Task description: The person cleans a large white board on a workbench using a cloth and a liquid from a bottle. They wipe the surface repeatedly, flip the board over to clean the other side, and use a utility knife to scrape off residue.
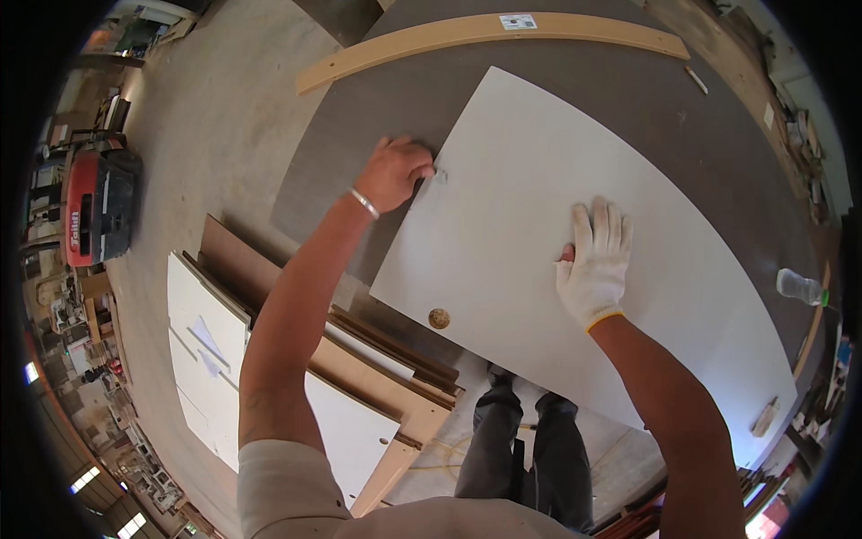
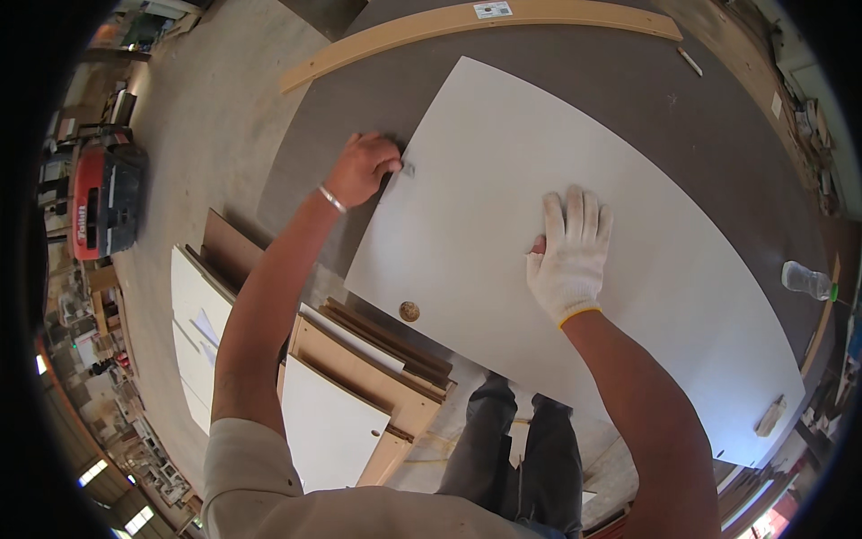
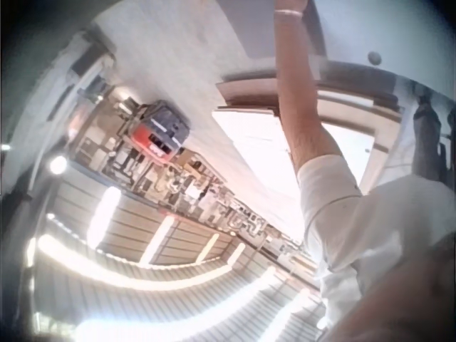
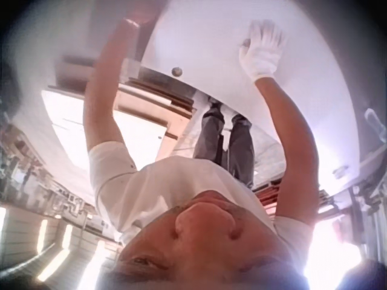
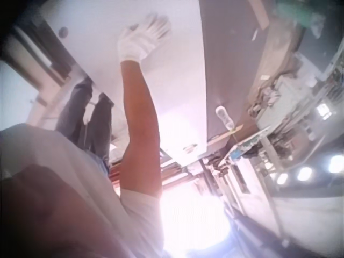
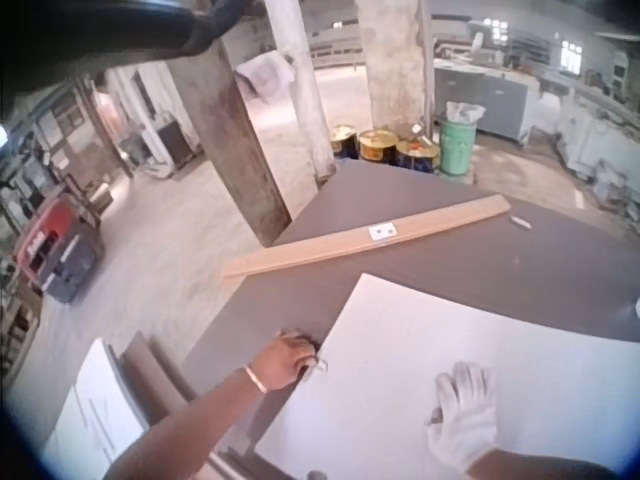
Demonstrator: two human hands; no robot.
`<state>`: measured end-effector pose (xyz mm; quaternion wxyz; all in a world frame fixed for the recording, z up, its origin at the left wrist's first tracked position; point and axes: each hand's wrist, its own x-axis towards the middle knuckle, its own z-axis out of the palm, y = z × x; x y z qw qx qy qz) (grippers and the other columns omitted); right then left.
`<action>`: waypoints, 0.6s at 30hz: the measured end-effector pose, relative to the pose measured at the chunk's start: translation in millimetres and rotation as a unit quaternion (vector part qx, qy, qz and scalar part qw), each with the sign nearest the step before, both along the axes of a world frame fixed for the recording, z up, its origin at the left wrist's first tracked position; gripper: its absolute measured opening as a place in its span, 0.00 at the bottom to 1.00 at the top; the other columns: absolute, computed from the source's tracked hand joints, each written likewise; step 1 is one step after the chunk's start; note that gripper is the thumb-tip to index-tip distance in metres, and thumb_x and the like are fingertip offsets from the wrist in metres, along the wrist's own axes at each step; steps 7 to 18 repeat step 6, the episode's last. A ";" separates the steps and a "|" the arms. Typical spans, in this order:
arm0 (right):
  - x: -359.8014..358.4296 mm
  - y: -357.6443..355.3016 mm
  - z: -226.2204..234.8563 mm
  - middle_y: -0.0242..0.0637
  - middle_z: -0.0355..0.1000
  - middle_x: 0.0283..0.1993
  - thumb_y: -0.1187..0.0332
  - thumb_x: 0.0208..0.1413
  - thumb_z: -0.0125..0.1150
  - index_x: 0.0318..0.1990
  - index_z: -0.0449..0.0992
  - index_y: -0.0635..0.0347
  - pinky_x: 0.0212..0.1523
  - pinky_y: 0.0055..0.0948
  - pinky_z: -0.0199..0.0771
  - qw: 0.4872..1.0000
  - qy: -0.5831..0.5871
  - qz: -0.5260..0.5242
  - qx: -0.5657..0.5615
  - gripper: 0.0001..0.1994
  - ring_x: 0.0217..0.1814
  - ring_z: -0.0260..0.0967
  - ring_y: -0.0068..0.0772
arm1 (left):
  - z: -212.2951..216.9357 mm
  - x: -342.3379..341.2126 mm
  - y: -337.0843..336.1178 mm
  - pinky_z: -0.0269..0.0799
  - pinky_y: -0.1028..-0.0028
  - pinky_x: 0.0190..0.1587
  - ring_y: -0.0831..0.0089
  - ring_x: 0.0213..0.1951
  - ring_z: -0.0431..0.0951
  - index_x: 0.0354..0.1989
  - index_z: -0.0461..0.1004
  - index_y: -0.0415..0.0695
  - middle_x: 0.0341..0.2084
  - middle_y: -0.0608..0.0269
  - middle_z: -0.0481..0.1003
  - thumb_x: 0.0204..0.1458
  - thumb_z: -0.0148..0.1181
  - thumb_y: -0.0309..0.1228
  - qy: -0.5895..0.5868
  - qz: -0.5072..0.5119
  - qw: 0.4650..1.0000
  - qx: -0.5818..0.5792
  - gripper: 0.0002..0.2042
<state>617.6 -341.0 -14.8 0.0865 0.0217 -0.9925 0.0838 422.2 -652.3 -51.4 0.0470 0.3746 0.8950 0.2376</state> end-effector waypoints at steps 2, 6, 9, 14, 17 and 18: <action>-3.9 -4.5 1.8 0.50 0.60 0.63 0.71 0.43 0.63 0.60 0.66 0.61 0.70 0.56 0.53 1.000 0.005 0.010 -0.005 0.31 0.68 0.55 0.55 | -8.7 -33.0 16.4 0.62 0.63 0.46 0.63 0.41 0.74 0.28 0.77 0.48 0.28 0.64 0.77 0.56 0.61 0.28 0.020 0.028 0.999 0.028 0.05; 2.3 0.7 -10.7 0.50 0.58 0.68 0.70 0.43 0.64 0.65 0.64 0.59 0.72 0.56 0.51 1.000 -0.014 -0.007 0.026 0.36 0.71 0.53 0.55 | -11.5 -86.6 69.1 0.63 0.62 0.52 0.62 0.43 0.75 0.31 0.78 0.46 0.31 0.60 0.79 0.60 0.61 0.33 0.044 0.038 0.996 -0.061 0.07; 2.3 0.7 -10.7 0.50 0.58 0.68 0.70 0.43 0.64 0.65 0.64 0.59 0.72 0.56 0.51 1.000 -0.014 -0.007 0.026 0.36 0.71 0.53 0.55 | -11.5 -86.6 69.1 0.63 0.62 0.52 0.62 0.43 0.75 0.31 0.78 0.46 0.31 0.60 0.79 0.60 0.61 0.33 0.044 0.038 0.996 -0.061 0.07; 2.3 0.7 -10.7 0.50 0.58 0.68 0.70 0.43 0.64 0.65 0.64 0.59 0.72 0.56 0.51 1.000 -0.014 -0.007 0.026 0.36 0.71 0.53 0.55 | -11.5 -86.6 69.1 0.63 0.62 0.52 0.62 0.43 0.75 0.31 0.78 0.46 0.31 0.60 0.79 0.60 0.61 0.33 0.044 0.038 0.996 -0.061 0.07; 2.3 0.7 -10.7 0.50 0.58 0.68 0.70 0.43 0.64 0.65 0.64 0.59 0.72 0.56 0.51 1.000 -0.014 -0.007 0.026 0.36 0.71 0.53 0.55 | -11.5 -86.6 69.1 0.63 0.62 0.52 0.62 0.43 0.75 0.31 0.78 0.46 0.31 0.60 0.79 0.60 0.61 0.33 0.044 0.038 0.996 -0.061 0.07; 2.3 0.7 -10.7 0.50 0.58 0.68 0.70 0.43 0.64 0.65 0.64 0.59 0.72 0.56 0.51 1.000 -0.014 -0.007 0.026 0.36 0.71 0.53 0.55 | -11.5 -86.6 69.1 0.63 0.62 0.52 0.62 0.43 0.75 0.31 0.78 0.46 0.31 0.60 0.79 0.60 0.61 0.33 0.044 0.038 0.996 -0.061 0.07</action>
